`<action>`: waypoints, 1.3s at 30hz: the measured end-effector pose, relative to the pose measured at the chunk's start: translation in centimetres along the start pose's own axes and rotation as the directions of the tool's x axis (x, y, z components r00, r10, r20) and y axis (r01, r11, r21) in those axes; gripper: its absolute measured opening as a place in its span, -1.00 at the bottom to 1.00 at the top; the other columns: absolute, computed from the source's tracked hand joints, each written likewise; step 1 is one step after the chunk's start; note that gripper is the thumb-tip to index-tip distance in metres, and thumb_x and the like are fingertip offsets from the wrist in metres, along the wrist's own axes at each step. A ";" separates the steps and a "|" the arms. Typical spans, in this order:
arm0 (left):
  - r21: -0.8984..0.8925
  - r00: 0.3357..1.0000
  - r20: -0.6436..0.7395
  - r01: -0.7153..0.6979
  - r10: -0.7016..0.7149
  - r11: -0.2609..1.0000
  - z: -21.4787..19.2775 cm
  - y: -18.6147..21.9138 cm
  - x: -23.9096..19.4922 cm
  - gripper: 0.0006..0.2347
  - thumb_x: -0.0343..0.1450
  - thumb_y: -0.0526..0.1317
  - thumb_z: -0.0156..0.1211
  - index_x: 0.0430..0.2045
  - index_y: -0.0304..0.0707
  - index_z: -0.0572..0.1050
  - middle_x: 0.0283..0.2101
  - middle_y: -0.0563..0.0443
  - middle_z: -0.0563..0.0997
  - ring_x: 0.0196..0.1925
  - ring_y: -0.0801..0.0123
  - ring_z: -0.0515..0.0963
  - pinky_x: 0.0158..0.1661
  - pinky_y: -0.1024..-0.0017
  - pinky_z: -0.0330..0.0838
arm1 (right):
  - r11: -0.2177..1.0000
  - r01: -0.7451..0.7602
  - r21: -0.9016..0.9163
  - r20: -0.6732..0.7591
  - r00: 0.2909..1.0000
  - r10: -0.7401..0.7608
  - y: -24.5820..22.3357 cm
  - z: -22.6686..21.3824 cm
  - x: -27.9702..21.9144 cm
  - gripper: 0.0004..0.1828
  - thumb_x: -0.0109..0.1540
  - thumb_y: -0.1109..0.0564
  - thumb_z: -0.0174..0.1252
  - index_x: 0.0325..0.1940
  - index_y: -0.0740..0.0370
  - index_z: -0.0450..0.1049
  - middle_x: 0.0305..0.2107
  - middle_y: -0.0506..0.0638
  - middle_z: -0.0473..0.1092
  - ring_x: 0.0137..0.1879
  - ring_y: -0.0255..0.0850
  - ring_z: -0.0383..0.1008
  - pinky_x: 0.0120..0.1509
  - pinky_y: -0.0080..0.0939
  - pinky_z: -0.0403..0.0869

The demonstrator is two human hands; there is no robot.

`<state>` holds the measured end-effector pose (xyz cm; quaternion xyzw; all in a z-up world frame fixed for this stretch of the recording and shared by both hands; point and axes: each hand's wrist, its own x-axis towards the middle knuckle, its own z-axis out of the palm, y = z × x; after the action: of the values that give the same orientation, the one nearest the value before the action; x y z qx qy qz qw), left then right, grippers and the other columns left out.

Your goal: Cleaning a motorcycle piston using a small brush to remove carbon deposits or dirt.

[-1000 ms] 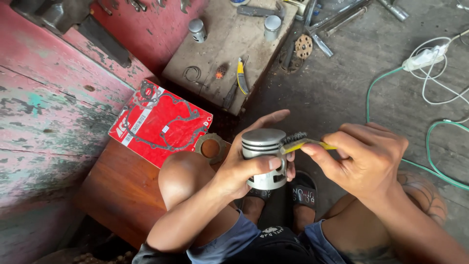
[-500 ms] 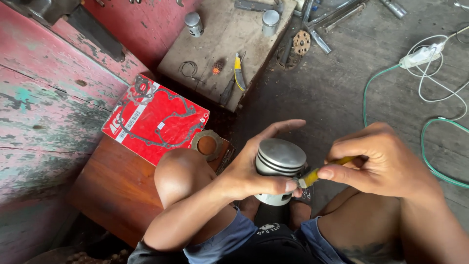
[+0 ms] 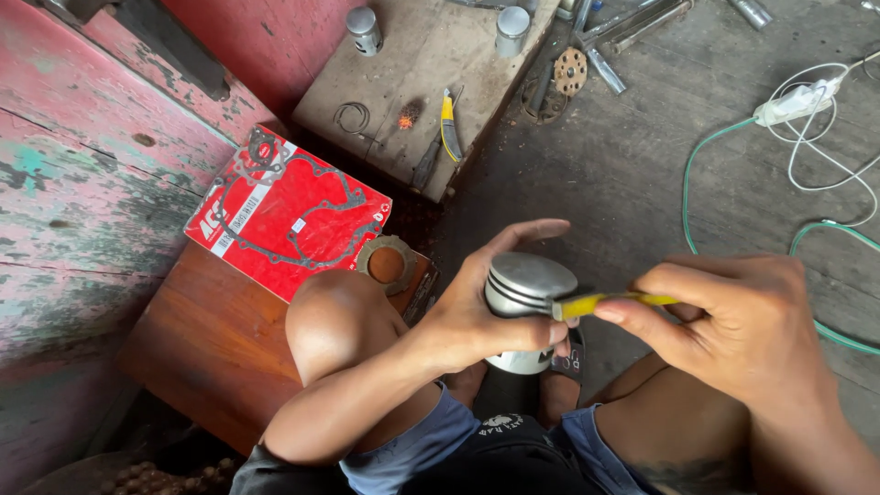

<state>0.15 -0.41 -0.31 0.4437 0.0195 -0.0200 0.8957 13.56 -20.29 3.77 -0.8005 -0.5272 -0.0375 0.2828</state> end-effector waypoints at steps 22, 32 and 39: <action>0.426 0.959 -0.205 -0.091 0.194 0.900 1.2 0.0 0.3 -0.30 0.16 -0.34 0.37 0.27 -0.27 0.23 -0.40 0.18 0.59 -0.40 0.63 0.53 -0.29 0.59 0.45 | 0.981 -0.039 -0.188 -0.087 0.996 0.023 0.2 -0.4 -1.1 -0.62 0.17 -0.15 0.46 -0.57 0.05 0.50 -0.78 -0.15 0.20 -0.65 -0.31 0.11 -0.47 -0.21 0.07; 0.411 0.954 -0.200 -0.126 0.224 0.903 1.6 0.5 0.0 -0.30 0.18 -0.39 0.34 0.27 -0.36 0.19 -0.42 0.15 0.62 -0.44 0.60 0.57 -0.33 0.58 0.49 | 0.991 -0.008 -0.137 -0.113 0.994 -0.008 -0.3 0.2 -1.0 -0.58 0.17 -0.12 0.44 -0.60 0.09 0.43 -0.78 -0.12 0.13 -0.64 -0.26 0.05 -0.48 -0.20 0.05; 0.459 0.926 -0.282 -0.099 0.251 0.883 2.3 1.0 -0.3 -0.27 0.12 -0.42 0.32 0.25 -0.32 0.19 -0.45 0.12 0.61 -0.46 0.58 0.59 -0.36 0.55 0.50 | 0.979 0.053 -0.198 -0.144 0.986 -0.082 -0.3 0.5 -1.2 -0.57 0.16 -0.16 0.49 -0.56 0.09 0.46 -0.75 -0.13 0.22 -0.64 -0.24 0.15 -0.50 -0.18 0.10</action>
<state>-0.02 -1.63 1.91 0.6298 0.1249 0.1336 0.7549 12.64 -20.96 3.02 -0.8006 -0.5250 -0.1589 0.2413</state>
